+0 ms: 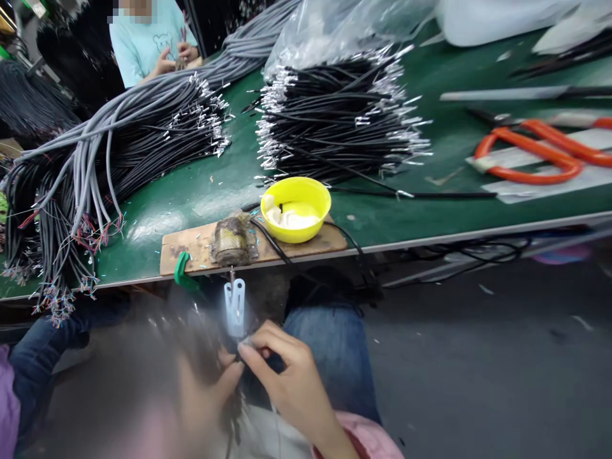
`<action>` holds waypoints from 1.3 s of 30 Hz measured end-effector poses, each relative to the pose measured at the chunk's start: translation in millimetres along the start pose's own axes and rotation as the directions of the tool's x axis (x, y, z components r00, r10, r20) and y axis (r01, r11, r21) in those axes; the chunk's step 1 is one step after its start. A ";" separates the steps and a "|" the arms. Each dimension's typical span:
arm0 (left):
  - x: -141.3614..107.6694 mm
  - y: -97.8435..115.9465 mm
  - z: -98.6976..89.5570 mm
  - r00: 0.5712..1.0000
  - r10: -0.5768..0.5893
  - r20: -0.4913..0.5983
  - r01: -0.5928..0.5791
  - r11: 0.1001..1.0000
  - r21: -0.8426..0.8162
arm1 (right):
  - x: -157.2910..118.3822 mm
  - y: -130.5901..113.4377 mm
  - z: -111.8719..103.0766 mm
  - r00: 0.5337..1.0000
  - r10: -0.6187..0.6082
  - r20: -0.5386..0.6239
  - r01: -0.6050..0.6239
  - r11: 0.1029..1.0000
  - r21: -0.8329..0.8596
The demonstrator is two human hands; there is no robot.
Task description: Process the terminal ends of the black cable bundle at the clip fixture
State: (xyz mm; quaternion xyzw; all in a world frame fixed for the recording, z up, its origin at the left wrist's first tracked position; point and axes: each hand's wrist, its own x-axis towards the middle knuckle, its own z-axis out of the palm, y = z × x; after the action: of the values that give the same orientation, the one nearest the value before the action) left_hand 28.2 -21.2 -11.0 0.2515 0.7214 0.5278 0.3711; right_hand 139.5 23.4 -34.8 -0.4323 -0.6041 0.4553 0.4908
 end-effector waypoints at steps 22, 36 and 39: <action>-3.9 -3.1 3.3 0.978 -0.054 0.200 0.061 0.998 -0.030 | -9.4 -11.4 14.0 0.958 -0.154 -0.240 0.142 0.988 -0.067; 8.7 1.8 0.8 0.791 -0.300 0.533 0.519 0.790 -0.325 | -9.7 -3.2 18.9 0.870 0.472 0.139 -0.434 0.604 0.668; 9.9 3.7 2.4 0.788 -0.262 0.557 0.486 0.820 -0.302 | -11.3 -3.4 15.3 0.892 0.422 0.162 -0.433 0.694 0.576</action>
State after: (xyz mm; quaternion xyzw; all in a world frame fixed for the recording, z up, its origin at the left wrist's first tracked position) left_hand 24.1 -11.2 -10.5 0.1367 0.5038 0.5050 0.6874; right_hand 125.8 9.8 -35.3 -0.3794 -0.3165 0.7269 0.4769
